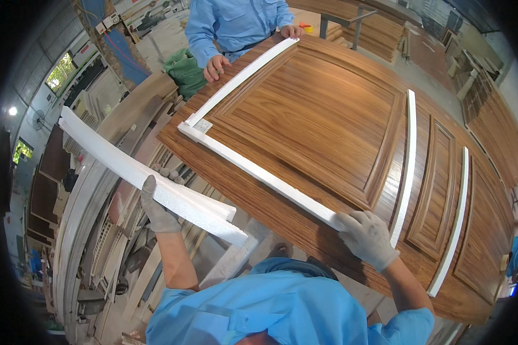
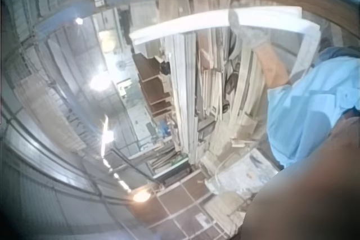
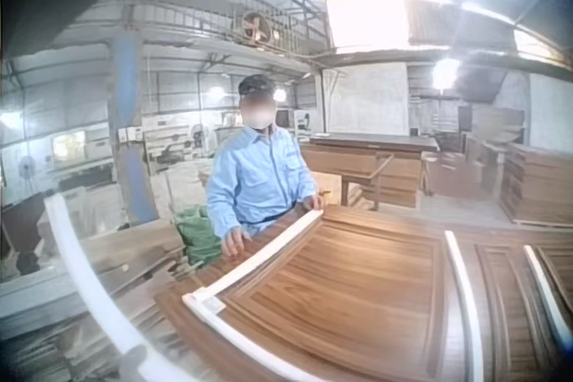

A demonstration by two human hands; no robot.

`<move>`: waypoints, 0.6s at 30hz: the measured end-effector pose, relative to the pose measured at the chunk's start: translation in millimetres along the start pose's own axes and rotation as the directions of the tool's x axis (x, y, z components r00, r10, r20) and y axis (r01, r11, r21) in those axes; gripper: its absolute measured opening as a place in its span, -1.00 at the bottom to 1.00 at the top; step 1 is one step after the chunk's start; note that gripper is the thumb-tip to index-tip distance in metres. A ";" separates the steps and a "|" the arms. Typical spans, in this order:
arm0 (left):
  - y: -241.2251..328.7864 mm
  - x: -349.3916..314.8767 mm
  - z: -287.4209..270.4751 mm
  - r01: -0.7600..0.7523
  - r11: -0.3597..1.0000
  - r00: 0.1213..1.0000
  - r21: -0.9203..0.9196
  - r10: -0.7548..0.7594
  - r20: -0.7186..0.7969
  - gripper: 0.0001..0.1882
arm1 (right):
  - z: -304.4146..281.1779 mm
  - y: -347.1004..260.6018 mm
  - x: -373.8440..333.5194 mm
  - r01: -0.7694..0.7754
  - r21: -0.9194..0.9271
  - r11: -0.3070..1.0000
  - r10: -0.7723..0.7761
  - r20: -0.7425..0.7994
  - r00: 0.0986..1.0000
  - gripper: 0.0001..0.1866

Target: The person retrieves white foam corner protectors and places them along the edges of a wooden door panel on a workbench. They then use masking tape to secure the foam pieces in place.

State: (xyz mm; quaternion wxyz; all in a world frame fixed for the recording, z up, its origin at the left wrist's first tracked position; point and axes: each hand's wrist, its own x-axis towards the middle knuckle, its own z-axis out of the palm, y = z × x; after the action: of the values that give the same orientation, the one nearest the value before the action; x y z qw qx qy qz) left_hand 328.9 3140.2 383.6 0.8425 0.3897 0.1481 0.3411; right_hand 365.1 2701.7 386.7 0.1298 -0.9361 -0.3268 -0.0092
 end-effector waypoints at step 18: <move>4.5 8.3 8.2 -0.018 0.997 1.000 -0.069 0.019 0.016 -0.30 | -12.2 -0.4 -46.2 -0.045 0.105 0.993 0.055 -0.097 0.994 -0.64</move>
State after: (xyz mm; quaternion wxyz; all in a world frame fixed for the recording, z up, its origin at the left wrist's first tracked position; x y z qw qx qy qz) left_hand 337.1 3143.4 392.5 0.8534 0.3646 0.1256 0.3506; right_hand 329.3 2670.8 393.9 0.1943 -0.9344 -0.2965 -0.0359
